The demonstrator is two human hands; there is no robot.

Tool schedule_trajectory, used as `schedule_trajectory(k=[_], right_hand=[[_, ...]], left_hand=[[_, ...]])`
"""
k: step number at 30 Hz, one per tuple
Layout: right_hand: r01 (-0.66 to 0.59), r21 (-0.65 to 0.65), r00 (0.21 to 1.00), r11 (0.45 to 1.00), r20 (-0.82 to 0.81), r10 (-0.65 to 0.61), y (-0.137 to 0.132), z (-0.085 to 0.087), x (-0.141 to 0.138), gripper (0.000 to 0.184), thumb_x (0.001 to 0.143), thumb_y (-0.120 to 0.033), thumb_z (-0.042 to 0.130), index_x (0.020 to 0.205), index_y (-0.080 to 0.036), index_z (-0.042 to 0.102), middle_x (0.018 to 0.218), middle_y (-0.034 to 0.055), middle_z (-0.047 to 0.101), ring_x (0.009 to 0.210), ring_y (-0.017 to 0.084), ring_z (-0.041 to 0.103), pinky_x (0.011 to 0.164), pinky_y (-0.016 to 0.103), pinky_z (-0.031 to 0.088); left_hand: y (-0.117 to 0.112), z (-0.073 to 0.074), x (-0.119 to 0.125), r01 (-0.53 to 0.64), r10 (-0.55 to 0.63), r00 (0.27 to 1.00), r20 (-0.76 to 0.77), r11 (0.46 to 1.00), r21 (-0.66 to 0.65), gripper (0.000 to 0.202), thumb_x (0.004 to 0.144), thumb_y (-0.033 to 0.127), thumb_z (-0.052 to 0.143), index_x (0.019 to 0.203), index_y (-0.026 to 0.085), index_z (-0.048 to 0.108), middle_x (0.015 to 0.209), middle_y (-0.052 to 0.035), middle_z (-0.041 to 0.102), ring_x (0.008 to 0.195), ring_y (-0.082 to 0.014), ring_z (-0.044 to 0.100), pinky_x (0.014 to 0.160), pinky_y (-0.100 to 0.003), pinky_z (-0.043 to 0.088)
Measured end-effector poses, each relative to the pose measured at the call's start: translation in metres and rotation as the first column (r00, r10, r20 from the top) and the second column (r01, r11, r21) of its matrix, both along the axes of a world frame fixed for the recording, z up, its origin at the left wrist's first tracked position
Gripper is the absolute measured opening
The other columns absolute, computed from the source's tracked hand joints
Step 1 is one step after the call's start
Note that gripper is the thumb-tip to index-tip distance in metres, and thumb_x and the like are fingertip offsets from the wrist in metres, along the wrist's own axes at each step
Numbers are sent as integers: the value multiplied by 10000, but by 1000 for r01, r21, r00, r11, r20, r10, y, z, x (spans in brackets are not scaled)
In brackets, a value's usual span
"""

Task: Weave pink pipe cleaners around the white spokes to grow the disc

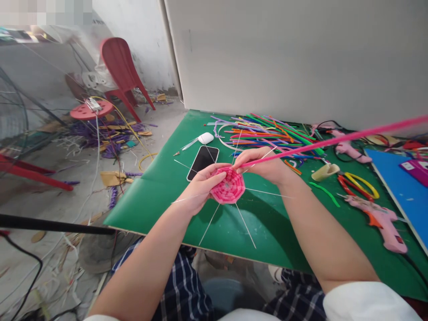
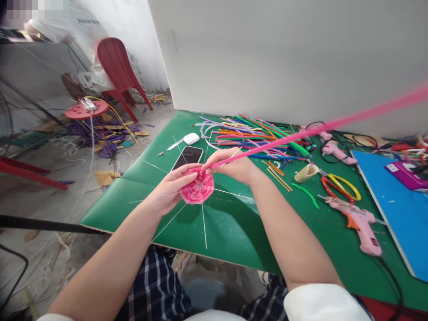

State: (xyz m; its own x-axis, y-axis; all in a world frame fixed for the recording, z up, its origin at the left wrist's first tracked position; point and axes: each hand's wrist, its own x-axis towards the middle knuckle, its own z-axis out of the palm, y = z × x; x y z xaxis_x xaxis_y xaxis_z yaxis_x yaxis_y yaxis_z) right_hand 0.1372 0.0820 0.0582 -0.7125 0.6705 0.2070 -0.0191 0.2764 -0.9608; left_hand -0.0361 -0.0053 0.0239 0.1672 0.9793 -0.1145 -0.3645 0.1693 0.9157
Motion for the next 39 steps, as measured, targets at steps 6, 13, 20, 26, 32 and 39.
schedule_trajectory(k=[6,13,20,26,32,39], right_hand=[[14,-93,1000,996,20,-12,0,0,0,129,625,-237,750,739,-189,715,744,26,689,713,157,637,656,288,519],[107,-2,994,994,34,-107,-1,-3,-5,108,597,-217,757,691,-205,706,692,3,682,669,145,633,647,289,524],[135,-51,990,990,50,-132,-1,-6,-8,161,566,-174,766,711,-197,698,703,-4,687,667,153,646,657,312,541],[103,-102,995,989,18,-102,1,-6,-6,142,563,-163,767,661,-172,665,643,-10,664,616,131,633,610,283,537],[72,-134,997,988,2,-72,3,-10,-4,161,588,-210,764,661,-153,632,658,11,662,629,136,631,614,291,529],[36,-157,996,987,-77,-48,5,-15,-8,292,568,-151,772,712,-178,520,644,-33,630,593,101,584,563,239,476]], left_hand=[[2,-1,-3,36,-28,998,64,990,-134,233,758,279,648,928,123,682,734,-43,662,560,-78,580,547,-177,483],[4,-2,-5,56,-25,988,153,979,-197,201,745,216,660,898,91,696,780,-85,691,602,-101,616,572,-178,503],[2,0,-4,6,-8,1000,-14,985,-171,252,717,285,686,890,103,703,720,-73,683,529,-95,585,497,-191,478],[-1,3,1,-53,40,991,-129,994,-97,224,733,282,660,878,120,710,677,-53,668,503,-87,550,470,-200,462],[-1,3,2,-100,88,980,-177,993,-63,179,737,267,650,829,129,720,617,-31,651,479,-80,524,447,-191,437],[-1,3,4,-106,105,971,-215,994,6,165,746,262,639,831,148,722,658,-23,675,522,-90,548,493,-198,440]])
